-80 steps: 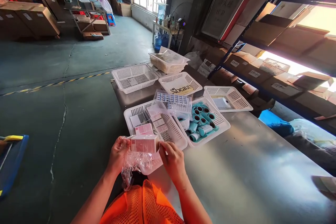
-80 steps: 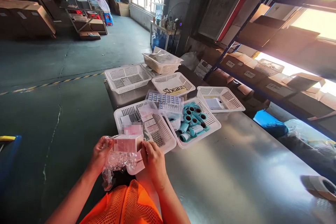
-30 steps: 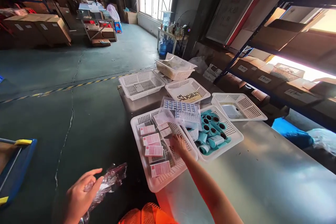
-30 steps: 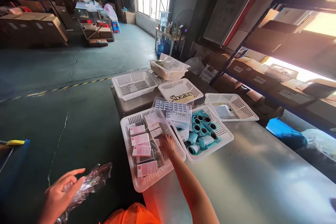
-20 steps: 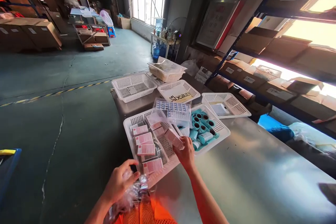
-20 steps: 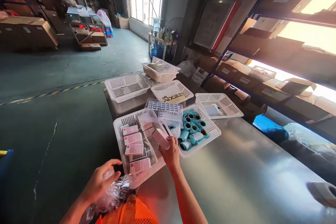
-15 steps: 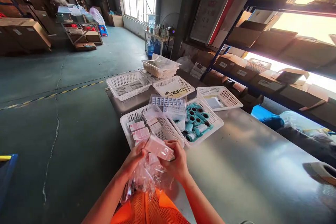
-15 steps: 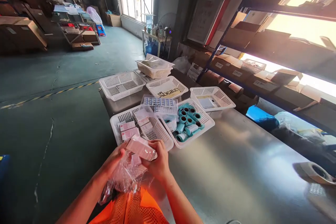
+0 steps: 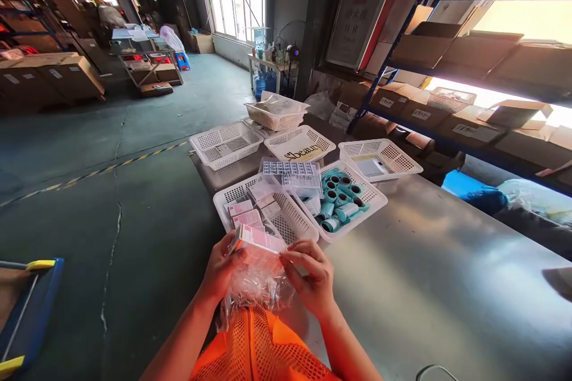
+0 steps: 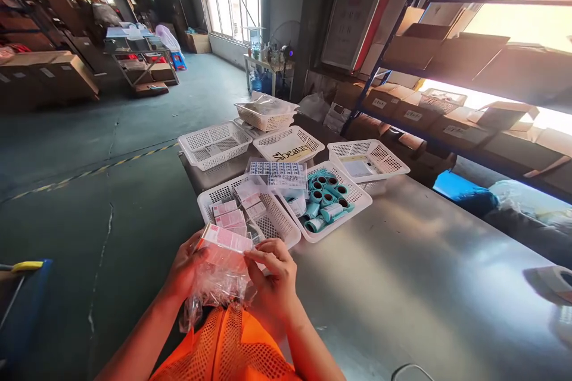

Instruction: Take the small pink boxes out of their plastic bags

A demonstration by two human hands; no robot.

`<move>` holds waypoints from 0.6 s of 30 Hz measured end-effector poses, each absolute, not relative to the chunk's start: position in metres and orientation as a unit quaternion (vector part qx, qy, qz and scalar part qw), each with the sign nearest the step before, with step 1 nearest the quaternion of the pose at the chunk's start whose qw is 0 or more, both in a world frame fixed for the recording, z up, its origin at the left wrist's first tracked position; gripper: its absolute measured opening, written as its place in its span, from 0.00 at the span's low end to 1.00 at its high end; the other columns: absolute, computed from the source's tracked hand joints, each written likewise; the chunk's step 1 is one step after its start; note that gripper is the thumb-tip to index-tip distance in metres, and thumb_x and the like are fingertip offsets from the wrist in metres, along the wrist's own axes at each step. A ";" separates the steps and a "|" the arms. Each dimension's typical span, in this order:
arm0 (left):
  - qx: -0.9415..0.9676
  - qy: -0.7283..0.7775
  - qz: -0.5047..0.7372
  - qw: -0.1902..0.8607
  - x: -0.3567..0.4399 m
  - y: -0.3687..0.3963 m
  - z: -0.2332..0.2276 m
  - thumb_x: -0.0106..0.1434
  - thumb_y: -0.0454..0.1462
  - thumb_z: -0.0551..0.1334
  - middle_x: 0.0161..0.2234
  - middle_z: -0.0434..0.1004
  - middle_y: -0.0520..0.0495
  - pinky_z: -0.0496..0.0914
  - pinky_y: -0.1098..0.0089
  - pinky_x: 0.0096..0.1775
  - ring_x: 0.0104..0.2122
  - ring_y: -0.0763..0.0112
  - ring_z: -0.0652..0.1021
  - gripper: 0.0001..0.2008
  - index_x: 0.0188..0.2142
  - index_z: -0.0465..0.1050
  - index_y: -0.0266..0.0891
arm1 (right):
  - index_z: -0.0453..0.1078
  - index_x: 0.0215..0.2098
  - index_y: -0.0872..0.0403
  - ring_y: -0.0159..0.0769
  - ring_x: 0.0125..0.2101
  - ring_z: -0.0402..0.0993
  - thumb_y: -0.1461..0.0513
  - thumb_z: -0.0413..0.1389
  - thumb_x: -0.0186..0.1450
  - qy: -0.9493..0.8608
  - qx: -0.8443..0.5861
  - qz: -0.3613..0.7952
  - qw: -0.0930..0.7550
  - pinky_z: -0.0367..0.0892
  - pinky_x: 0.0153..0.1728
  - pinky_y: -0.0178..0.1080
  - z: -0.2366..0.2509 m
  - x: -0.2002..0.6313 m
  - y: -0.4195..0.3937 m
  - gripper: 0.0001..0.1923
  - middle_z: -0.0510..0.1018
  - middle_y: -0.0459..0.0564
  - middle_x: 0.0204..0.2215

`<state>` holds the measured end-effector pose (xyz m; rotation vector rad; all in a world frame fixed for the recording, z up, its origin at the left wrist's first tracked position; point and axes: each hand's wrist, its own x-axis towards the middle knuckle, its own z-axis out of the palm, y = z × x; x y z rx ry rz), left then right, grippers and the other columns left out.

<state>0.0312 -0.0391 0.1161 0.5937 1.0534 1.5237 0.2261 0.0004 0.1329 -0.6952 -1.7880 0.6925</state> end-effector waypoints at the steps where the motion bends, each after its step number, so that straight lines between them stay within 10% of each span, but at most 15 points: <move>1: 0.246 0.453 0.645 0.564 0.032 -0.040 0.118 0.45 0.46 0.74 0.27 0.77 0.50 0.70 0.72 0.31 0.26 0.70 0.74 0.21 0.37 0.79 0.36 | 0.75 0.50 0.44 0.37 0.38 0.73 0.68 0.60 0.64 -0.763 -0.291 0.271 0.510 0.73 0.37 0.41 0.134 0.225 -0.001 0.18 0.75 0.50 0.36; 13: 0.277 0.549 0.565 0.550 0.033 -0.044 0.125 0.51 0.47 0.71 0.28 0.77 0.48 0.69 0.73 0.32 0.29 0.69 0.75 0.19 0.34 0.77 0.34 | 0.71 0.46 0.54 0.38 0.35 0.71 0.66 0.48 0.72 -0.920 -0.187 0.153 0.307 0.70 0.32 0.38 0.138 0.234 0.019 0.11 0.75 0.54 0.37; 18: 0.104 0.502 0.552 0.658 0.021 -0.041 0.125 0.47 0.50 0.70 0.19 0.73 0.49 0.66 0.72 0.23 0.18 0.72 0.71 0.20 0.28 0.76 0.34 | 0.69 0.39 0.50 0.38 0.42 0.72 0.63 0.47 0.73 -0.921 -0.088 0.276 0.262 0.70 0.42 0.41 0.155 0.261 0.030 0.09 0.76 0.53 0.43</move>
